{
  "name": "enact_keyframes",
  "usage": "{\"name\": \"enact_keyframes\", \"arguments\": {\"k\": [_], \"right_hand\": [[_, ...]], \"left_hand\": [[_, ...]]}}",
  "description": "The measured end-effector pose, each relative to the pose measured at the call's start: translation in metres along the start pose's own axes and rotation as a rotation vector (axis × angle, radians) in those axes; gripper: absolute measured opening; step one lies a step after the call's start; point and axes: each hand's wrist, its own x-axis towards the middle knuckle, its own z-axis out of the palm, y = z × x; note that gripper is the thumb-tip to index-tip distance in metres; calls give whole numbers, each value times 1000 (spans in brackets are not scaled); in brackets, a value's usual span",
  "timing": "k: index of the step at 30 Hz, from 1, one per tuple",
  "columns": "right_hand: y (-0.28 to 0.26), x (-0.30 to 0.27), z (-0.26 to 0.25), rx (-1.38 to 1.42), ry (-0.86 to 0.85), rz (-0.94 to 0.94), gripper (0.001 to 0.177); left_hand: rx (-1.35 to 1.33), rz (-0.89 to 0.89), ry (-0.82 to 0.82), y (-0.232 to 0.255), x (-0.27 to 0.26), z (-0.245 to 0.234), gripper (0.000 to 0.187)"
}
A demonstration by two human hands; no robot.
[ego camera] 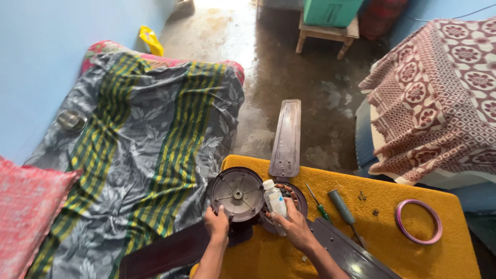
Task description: The person reassembles a ceiling fan on a yellow cloth-covered surface. They place the motor housing onto the stator, apply lubricant to the bearing, insert a pink ring, and secure the cover with screws using a screwdriver. The fan blades remain attached throughout.
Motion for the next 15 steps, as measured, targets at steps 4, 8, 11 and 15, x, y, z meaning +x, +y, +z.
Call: {"name": "enact_keyframes", "arguments": {"k": [4, 8, 11, 15], "right_hand": [[-1, 12, 25, -10, 60, -125, 53], [-6, 10, 35, 36, 112, -2, 57], [-13, 4, 32, 103, 120, 68, 60], [-19, -2, 28, 210, 111, 27, 59]], "left_hand": [[23, -54, -75, 11, 34, 14, 34], [57, -47, -118, 17, 53, 23, 36], [128, -26, -187, 19, 64, 26, 46], [500, 30, -361, 25, 72, 19, 70]]}}
